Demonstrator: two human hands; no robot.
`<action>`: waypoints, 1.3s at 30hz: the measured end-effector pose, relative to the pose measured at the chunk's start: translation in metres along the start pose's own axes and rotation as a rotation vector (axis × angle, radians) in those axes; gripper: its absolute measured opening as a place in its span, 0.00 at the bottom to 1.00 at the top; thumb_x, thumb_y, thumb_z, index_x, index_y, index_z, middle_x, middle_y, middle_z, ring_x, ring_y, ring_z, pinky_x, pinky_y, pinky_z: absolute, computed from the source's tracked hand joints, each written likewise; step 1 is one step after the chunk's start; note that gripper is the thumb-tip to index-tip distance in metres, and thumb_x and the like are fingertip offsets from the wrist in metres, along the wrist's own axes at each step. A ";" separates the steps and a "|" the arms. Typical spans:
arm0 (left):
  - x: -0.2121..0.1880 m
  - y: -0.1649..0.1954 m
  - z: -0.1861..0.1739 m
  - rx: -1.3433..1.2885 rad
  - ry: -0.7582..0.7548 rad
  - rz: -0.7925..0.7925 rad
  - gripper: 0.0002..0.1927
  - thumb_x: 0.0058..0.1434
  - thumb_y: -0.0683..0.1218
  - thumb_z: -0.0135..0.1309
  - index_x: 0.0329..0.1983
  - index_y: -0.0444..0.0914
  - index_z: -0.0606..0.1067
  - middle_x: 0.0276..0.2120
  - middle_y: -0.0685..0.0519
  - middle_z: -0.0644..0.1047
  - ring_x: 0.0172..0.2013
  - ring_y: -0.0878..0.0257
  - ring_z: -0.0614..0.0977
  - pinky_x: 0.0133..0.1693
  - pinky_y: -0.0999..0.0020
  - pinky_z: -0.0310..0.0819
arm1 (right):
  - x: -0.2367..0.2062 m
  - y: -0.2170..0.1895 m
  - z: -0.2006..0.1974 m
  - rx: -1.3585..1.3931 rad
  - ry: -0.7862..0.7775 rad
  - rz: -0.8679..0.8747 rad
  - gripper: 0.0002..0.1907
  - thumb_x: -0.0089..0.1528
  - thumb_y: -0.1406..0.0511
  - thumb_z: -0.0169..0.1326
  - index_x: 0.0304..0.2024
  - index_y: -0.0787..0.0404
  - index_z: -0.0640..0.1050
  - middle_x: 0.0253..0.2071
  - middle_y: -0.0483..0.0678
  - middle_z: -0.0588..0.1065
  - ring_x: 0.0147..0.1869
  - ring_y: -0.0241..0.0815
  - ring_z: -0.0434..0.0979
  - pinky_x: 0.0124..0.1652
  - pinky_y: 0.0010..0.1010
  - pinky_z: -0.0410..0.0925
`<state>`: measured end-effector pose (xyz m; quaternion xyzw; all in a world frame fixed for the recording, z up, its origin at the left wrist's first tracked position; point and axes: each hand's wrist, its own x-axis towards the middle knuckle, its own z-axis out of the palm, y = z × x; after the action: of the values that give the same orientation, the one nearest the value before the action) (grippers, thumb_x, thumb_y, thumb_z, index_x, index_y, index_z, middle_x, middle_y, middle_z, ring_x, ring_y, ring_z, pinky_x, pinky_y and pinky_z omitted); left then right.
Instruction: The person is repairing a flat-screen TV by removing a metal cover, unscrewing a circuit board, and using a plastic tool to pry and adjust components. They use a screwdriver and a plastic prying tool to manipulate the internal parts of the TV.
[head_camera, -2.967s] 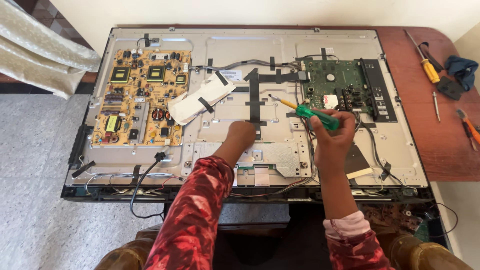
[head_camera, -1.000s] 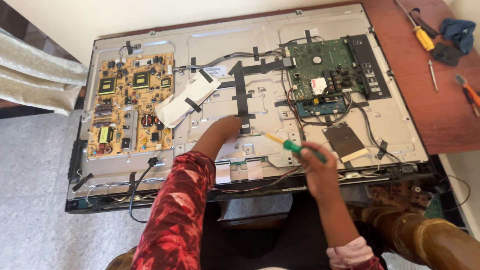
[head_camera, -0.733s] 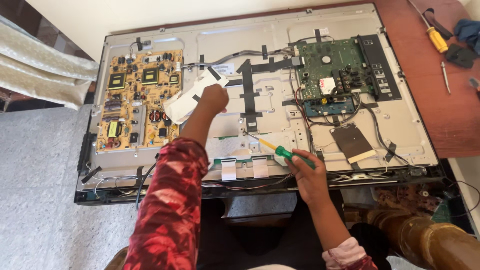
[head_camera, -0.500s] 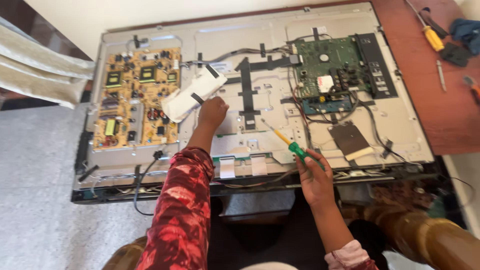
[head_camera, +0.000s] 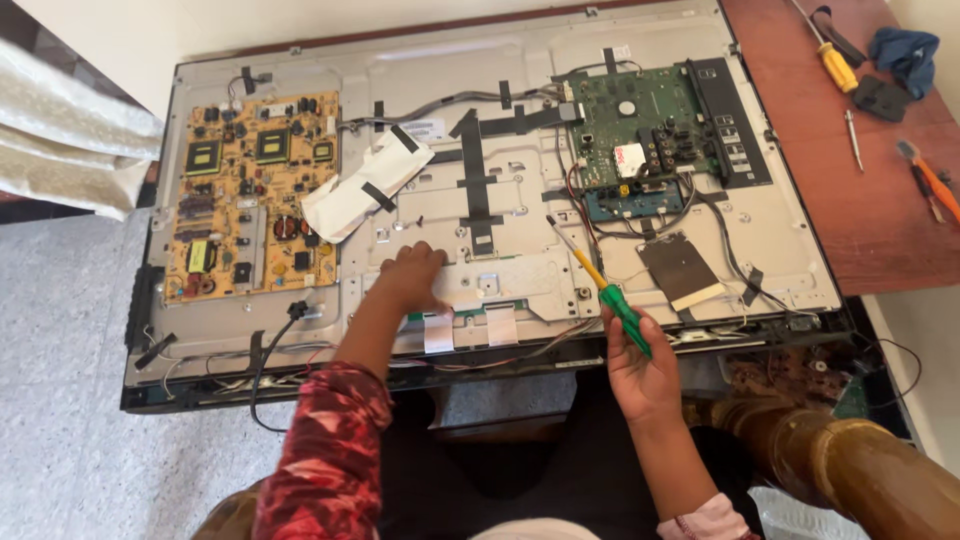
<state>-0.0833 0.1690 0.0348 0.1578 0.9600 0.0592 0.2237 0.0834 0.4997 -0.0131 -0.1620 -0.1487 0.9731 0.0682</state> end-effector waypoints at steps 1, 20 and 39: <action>-0.002 -0.005 0.001 0.002 0.030 0.052 0.47 0.36 0.59 0.76 0.60 0.44 0.69 0.58 0.49 0.68 0.62 0.46 0.68 0.56 0.39 0.67 | -0.001 -0.002 0.000 -0.019 -0.010 -0.003 0.11 0.65 0.71 0.57 0.49 0.73 0.78 0.54 0.61 0.78 0.61 0.55 0.77 0.59 0.32 0.74; 0.001 -0.005 -0.024 0.175 -0.062 0.300 0.38 0.38 0.56 0.70 0.50 0.35 0.72 0.48 0.44 0.74 0.49 0.46 0.78 0.49 0.55 0.76 | -0.016 -0.034 -0.005 -0.151 -0.025 -0.161 0.12 0.66 0.71 0.56 0.51 0.71 0.77 0.55 0.61 0.77 0.63 0.56 0.77 0.60 0.32 0.73; -0.012 0.006 -0.027 0.125 -0.016 0.283 0.34 0.40 0.51 0.68 0.48 0.31 0.71 0.49 0.39 0.72 0.45 0.41 0.80 0.46 0.52 0.78 | -0.017 -0.046 -0.020 -0.103 -0.003 -0.202 0.11 0.66 0.73 0.56 0.51 0.71 0.75 0.56 0.61 0.76 0.65 0.58 0.76 0.62 0.33 0.74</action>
<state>-0.0837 0.1701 0.0645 0.3056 0.9281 0.0288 0.2107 0.1101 0.5458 -0.0121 -0.1482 -0.2144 0.9525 0.1574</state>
